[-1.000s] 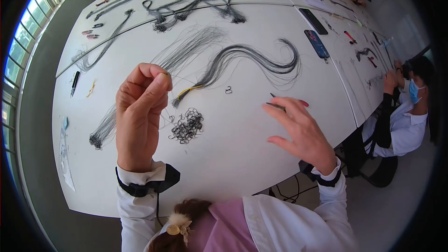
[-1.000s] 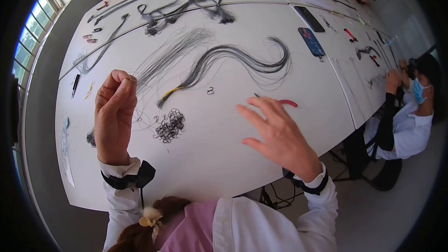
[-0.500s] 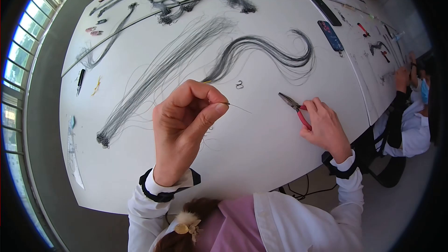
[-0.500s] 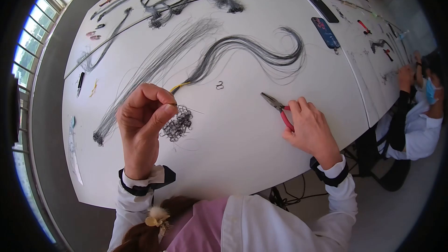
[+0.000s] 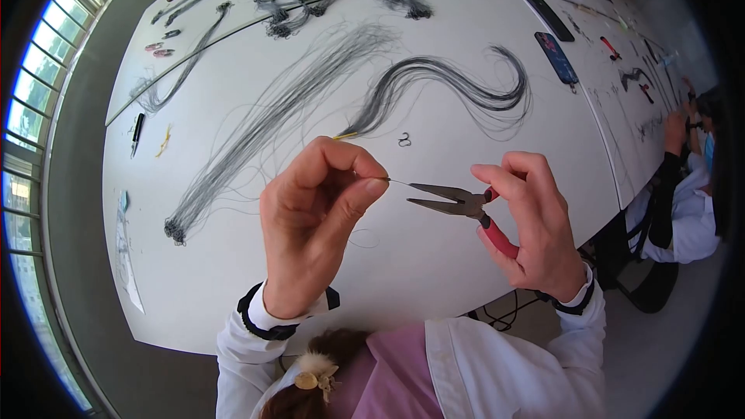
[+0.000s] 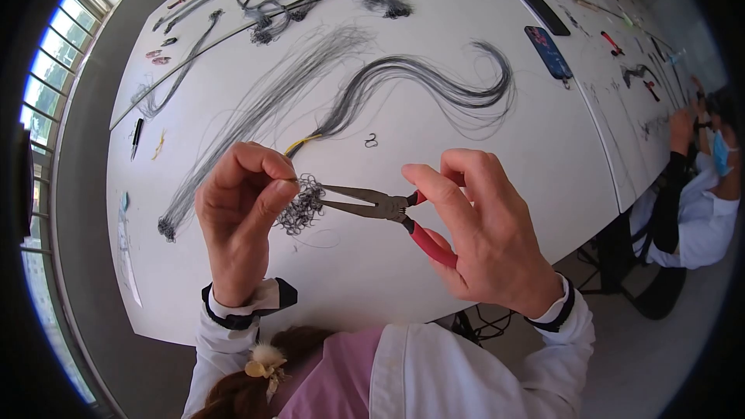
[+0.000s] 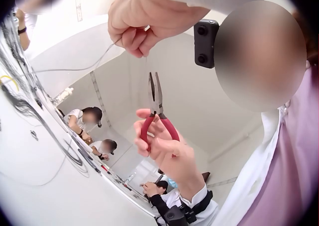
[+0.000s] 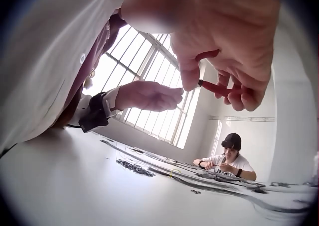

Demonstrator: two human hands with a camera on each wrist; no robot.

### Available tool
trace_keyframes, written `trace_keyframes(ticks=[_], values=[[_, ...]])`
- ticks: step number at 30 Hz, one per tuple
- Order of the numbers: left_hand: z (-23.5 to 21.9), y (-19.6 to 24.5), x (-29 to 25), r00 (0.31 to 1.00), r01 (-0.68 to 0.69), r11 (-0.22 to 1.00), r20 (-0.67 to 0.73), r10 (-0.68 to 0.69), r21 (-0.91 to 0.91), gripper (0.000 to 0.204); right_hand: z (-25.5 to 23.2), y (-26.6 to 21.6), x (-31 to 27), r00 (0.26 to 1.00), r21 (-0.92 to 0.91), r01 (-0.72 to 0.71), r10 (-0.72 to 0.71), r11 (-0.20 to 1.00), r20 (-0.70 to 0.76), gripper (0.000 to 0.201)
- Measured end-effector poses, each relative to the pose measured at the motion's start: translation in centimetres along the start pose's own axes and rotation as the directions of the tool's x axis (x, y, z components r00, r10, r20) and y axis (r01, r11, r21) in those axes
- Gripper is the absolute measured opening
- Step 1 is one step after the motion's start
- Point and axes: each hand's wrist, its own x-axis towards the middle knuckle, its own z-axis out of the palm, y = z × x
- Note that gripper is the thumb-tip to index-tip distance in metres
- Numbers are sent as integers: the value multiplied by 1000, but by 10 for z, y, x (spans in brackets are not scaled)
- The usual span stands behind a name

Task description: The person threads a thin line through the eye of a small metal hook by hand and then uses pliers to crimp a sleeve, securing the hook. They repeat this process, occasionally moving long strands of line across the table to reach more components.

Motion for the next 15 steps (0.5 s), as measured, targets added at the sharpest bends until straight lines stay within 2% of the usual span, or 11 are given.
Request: trace_keyframes(ticks=[2, 5, 8, 12, 15], values=[[0, 2, 0, 1000, 10, 1000, -7, -10, -7, 6, 3, -1, 3, 999, -66, 27, -28, 997, -25, 45], [4, 7, 0, 996, 74, 996, -55, -77, -51, 10, 4, -1, 5, 998, -100, 34, -38, 994, -46, 42], [4, 6, 0, 996, 77, 995, -49, -80, -65, 10, 6, -1, 6, 997, -106, 35, -42, 994, -57, 37], [3, 5, 0, 996, 75, 995, -48, -78, -69, 10, 8, 0, 7, 997, -102, 46, -53, 994, -61, 34], [-1, 2, 0, 1000, 11, 999, 10, -11, -47, 5, 9, -1, 9, 996, -104, 53, -60, 993, -71, 33]])
